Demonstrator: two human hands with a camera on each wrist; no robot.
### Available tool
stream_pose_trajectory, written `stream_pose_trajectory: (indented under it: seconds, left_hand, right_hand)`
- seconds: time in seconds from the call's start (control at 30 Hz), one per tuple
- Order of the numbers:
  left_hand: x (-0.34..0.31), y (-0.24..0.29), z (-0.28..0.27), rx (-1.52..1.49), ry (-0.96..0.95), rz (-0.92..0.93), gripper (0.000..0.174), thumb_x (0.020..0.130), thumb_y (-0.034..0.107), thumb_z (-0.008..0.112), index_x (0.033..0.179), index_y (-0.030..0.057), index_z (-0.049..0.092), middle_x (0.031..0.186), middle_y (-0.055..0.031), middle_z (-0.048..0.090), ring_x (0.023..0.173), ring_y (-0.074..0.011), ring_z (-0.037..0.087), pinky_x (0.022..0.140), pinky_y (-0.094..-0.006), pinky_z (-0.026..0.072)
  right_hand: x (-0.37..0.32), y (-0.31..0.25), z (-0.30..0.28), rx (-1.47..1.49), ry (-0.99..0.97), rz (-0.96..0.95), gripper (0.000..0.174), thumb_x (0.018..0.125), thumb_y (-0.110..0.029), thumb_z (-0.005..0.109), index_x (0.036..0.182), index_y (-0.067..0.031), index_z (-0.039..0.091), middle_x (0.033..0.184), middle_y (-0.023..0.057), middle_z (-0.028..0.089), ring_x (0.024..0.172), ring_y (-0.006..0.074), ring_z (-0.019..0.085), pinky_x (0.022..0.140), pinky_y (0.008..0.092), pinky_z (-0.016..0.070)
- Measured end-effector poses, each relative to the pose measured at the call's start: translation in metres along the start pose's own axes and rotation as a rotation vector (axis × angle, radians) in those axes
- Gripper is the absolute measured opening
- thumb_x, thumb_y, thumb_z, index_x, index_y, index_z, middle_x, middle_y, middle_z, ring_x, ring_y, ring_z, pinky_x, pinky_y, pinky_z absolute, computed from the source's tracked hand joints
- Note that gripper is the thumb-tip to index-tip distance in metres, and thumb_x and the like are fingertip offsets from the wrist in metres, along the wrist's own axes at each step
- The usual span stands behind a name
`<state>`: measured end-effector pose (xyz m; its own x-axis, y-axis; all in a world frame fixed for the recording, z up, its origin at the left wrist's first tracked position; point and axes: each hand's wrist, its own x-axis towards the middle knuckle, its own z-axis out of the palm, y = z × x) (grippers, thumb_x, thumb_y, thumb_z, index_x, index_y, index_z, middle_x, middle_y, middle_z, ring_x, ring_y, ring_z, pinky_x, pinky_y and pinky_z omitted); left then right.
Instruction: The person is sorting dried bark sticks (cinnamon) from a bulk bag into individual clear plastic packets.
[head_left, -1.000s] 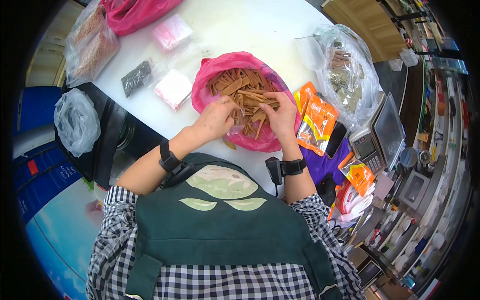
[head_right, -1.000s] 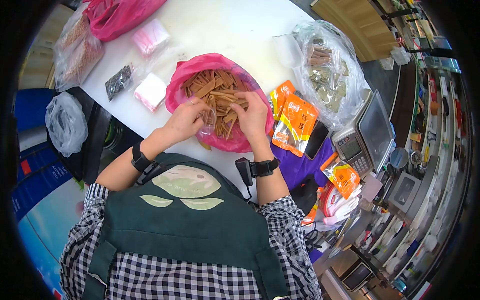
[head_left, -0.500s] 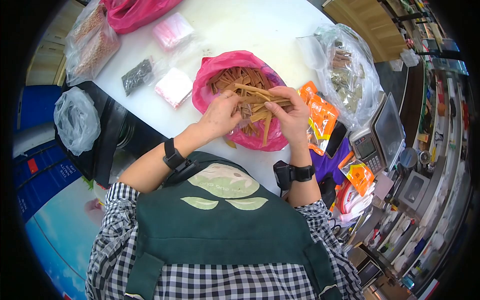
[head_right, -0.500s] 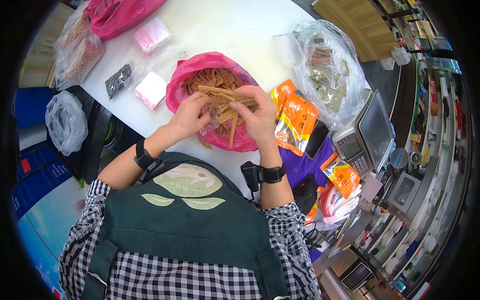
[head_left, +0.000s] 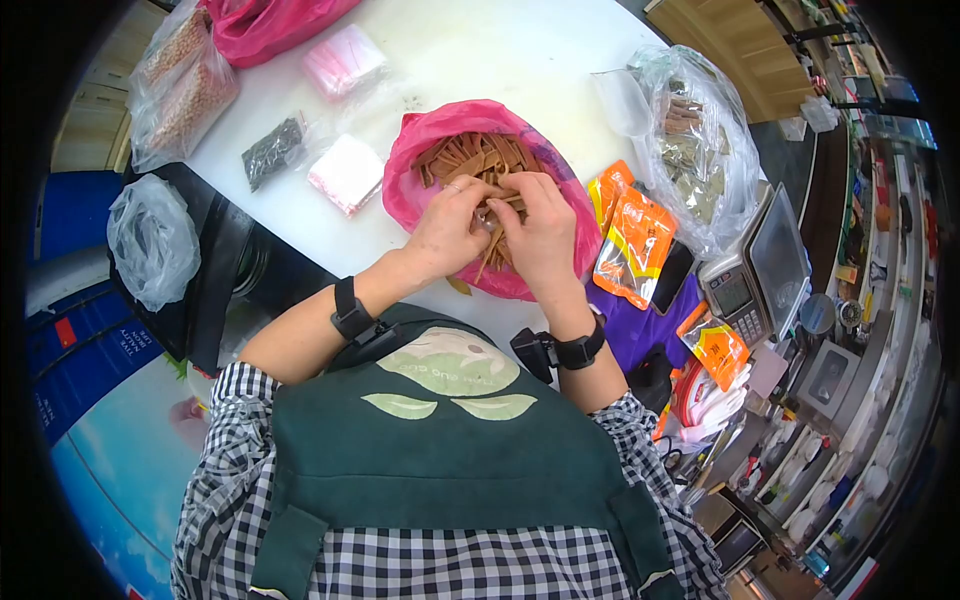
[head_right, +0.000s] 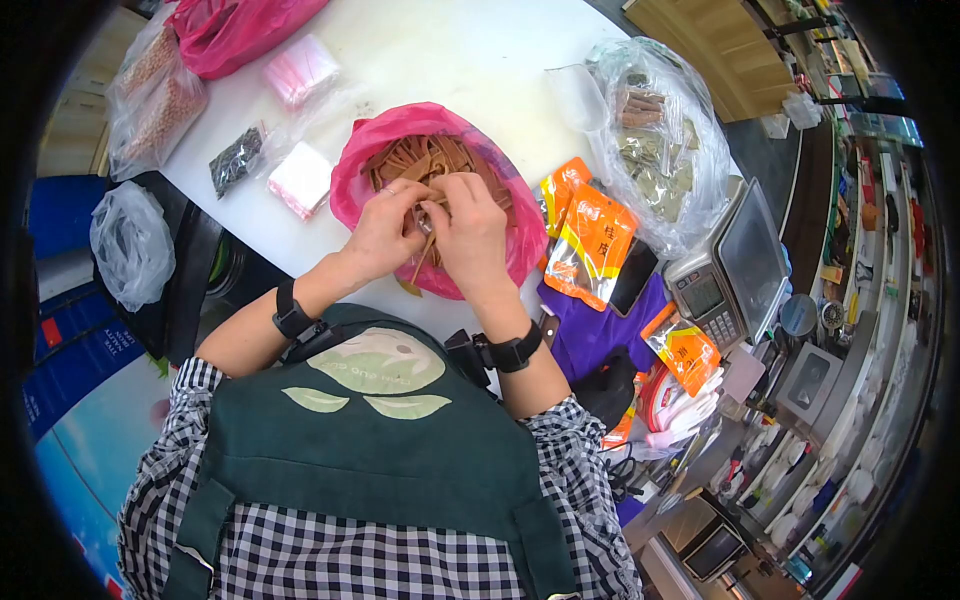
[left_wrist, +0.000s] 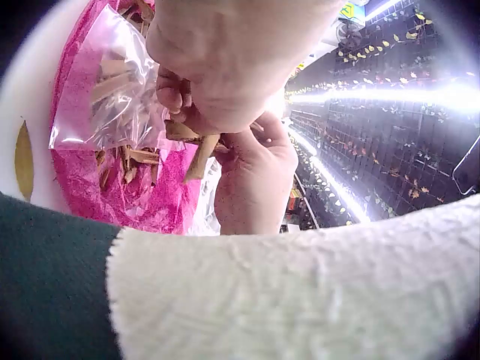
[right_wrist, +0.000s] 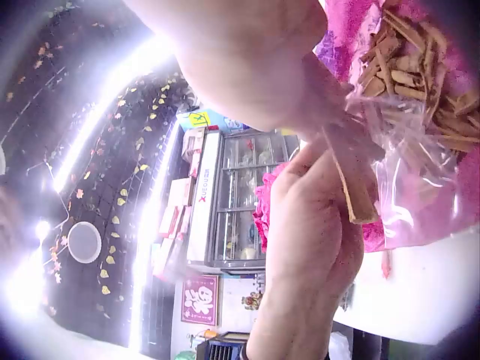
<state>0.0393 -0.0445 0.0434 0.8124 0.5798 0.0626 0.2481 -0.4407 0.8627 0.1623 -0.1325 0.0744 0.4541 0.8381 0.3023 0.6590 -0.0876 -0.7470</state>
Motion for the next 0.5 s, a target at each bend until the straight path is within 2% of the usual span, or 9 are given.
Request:
stream_pose_trajectory:
  seconds: [0.03,0.07,0.2,0.27,0.4,0.47,0.5]
  left_hand:
    - [0.001,0.002,-0.001,0.012,0.024,-0.002,0.043,0.070,-0.003,0.061,0.113,-0.0031,0.059,0.103,-0.0163,0.058,0.082,-0.0282,0.060,0.069,-0.0350,0.0497]
    - [0.002,0.003,-0.002,0.024,0.048,-0.004,0.043,0.071,-0.003,0.061,0.113,-0.0031,0.058,0.104,-0.0165,0.058,0.082,-0.0284,0.060,0.069,-0.0351,0.0497]
    - [-0.002,-0.005,-0.003,0.048,0.045,0.026,0.044,0.071,-0.004,0.061,0.115,-0.0030,0.058,0.103,-0.0160,0.057,0.080,-0.0269,0.059,0.068,-0.0336,0.0491]
    - [-0.003,0.004,-0.008,-0.049,-0.033,-0.123,0.044,0.071,-0.004,0.060,0.115,-0.0018,0.058,0.101,-0.0148,0.056,0.076,-0.0248,0.058,0.068,-0.0322,0.0484]
    - [0.000,0.004,-0.010,-0.074,0.035,-0.083,0.045,0.071,-0.004,0.060,0.116,-0.0003,0.058,0.100,-0.0135,0.056,0.074,-0.0227,0.057,0.067,-0.0317,0.0478]
    - [0.002,0.003,-0.010,-0.036,0.048,-0.019,0.047,0.070,-0.005,0.060,0.116,0.0016,0.059,0.100,-0.0128,0.056,0.074,-0.0219,0.057,0.066,-0.0315,0.0475]
    - [0.003,0.003,-0.009,-0.036,0.048,-0.018,0.047,0.070,-0.005,0.060,0.116,0.0016,0.059,0.100,-0.0128,0.056,0.074,-0.0219,0.057,0.066,-0.0315,0.0475]
  right_hand:
    - [0.000,-0.002,0.003,-0.073,0.010,-0.034,0.026,0.074,0.000,0.073,0.099,-0.0025,0.063,0.097,0.0132,0.065,0.084,0.0303,0.066,0.072,0.0365,0.0534]
    - [-0.001,0.001,0.006,-0.094,-0.030,-0.040,0.034,0.075,0.000,0.071,0.107,-0.0037,0.061,0.100,0.0144,0.064,0.087,0.0346,0.064,0.073,0.0393,0.0531]
    - [0.004,-0.004,0.001,-0.072,-0.103,0.006,0.037,0.075,0.001,0.070,0.110,-0.0037,0.059,0.101,0.0149,0.063,0.090,0.0353,0.064,0.074,0.0399,0.0532]
    - [0.007,-0.010,-0.009,-0.009,-0.179,-0.020,0.041,0.075,0.002,0.069,0.114,-0.0036,0.057,0.103,0.0155,0.063,0.095,0.0359,0.063,0.075,0.0403,0.0533]
    - [0.007,-0.011,-0.020,0.065,-0.278,-0.055,0.038,0.075,0.005,0.066,0.110,0.0003,0.055,0.103,0.0176,0.062,0.098,0.0385,0.061,0.080,0.0432,0.0523]
    - [0.005,-0.007,-0.018,0.074,-0.253,-0.212,0.032,0.076,0.006,0.065,0.107,-0.0013,0.061,0.105,0.0156,0.063,0.090,0.0340,0.064,0.074,0.0375,0.0540]
    - [0.003,-0.003,-0.015,0.073,-0.253,-0.212,0.032,0.076,0.006,0.065,0.107,-0.0013,0.061,0.105,0.0156,0.063,0.090,0.0340,0.064,0.074,0.0375,0.0540]
